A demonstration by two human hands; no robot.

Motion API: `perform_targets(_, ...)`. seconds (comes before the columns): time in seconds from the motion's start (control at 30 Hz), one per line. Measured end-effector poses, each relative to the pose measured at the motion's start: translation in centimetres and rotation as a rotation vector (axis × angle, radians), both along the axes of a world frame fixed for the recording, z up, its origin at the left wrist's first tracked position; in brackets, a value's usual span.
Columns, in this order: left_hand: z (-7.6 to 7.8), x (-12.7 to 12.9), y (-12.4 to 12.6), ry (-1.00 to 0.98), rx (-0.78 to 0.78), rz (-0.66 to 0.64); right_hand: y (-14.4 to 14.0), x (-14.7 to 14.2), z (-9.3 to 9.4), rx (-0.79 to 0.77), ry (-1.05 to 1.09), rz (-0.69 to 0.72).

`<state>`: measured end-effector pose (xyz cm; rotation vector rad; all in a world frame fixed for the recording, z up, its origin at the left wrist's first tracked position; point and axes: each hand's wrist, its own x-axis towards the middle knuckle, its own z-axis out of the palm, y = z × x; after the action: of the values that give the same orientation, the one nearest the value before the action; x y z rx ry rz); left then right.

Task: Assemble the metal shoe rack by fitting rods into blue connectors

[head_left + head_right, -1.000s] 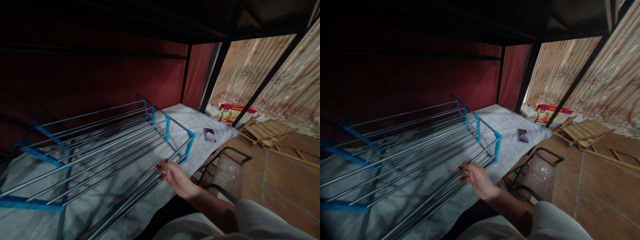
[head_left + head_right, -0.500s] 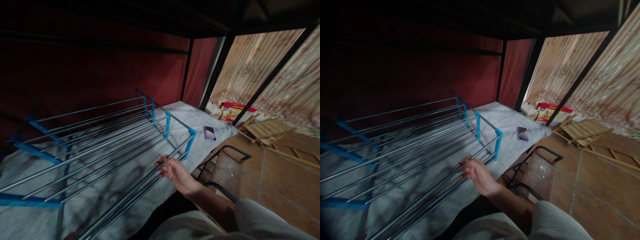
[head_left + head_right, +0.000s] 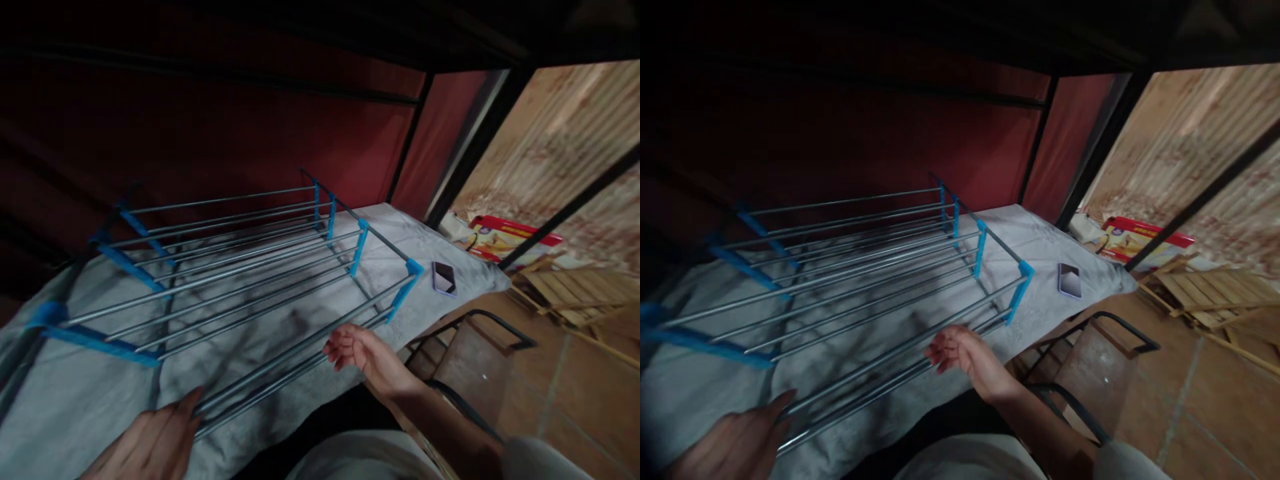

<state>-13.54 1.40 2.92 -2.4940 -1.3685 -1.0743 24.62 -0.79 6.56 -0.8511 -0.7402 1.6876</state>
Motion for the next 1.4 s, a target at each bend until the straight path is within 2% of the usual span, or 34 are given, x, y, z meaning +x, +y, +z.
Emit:
perform_targets(0.07,2.5,2.1,-2.0,0.287,0.132,0.011,-1.1,-0.5,0.5,0.081,-0.106,0.065)
perform_targets(0.17,5.0,4.9,-3.1,0.401,0.218,0.076,-1.7,-0.9,2.2,0.388,-0.393,0.11)
perform_targets(0.23,5.3,5.8,-3.0,0.41,0.192,0.146,-0.9,-1.5,3.4,0.693,-0.67,0.081)
perform_targets(0.33,4.7,6.3,-3.1,0.38,0.153,0.278,0.7,-3.8,4.2,1.15,-1.068,-0.008)
perform_targets(0.43,4.2,6.7,-3.4,0.361,0.131,0.341,1.7,-6.5,4.0,1.404,-1.373,0.007)
perform_targets(0.57,4.5,7.0,-3.4,0.324,0.138,0.33,2.6,-8.1,3.2,1.488,-1.6,0.076)
perform_targets(0.7,5.3,7.0,-4.2,0.209,0.177,0.339,3.2,-7.8,3.1,1.508,-1.595,0.099)
perform_targets(0.8,5.7,5.8,-5.9,0.092,0.273,0.405,3.4,-7.6,3.4,1.515,-1.56,0.089)
perform_targets(0.87,6.0,4.2,-6.8,-0.081,0.352,0.502,3.4,-7.6,3.7,1.523,-1.539,0.072)
perform_targets(0.93,6.3,2.0,-7.0,-0.394,0.375,0.65,3.3,-7.7,3.8,1.53,-1.527,0.054)
perform_targets(1.0,6.9,0.0,-6.2,-0.811,0.291,0.737,3.3,-7.7,3.9,1.529,-1.524,0.041)
perform_targets(1.03,7.2,-0.8,-5.6,-1.023,0.196,0.726,3.3,-7.8,3.9,1.524,-1.525,0.039)
perform_targets(1.1,7.8,-1.8,-4.2,-1.347,-0.103,0.592,3.3,-7.7,3.7,1.514,-1.53,0.038)
perform_targets(1.13,8.1,-1.9,-3.5,-1.437,-0.255,0.514,3.3,-7.7,3.6,1.513,-1.53,0.035)
perform_targets(1.2,8.5,-1.8,-2.8,-1.5,-0.447,0.411,3.3,-7.6,3.4,1.512,-1.529,0.029)
perform_targets(1.23,8.7,-1.6,-2.6,-1.498,-0.483,0.389,3.4,-7.6,3.4,1.513,-1.529,0.028)
perform_targets(1.4,8.7,-1.0,-3.0,-1.436,-0.449,0.393,3.4,-7.6,3.4,1.51,-1.564,0.052)
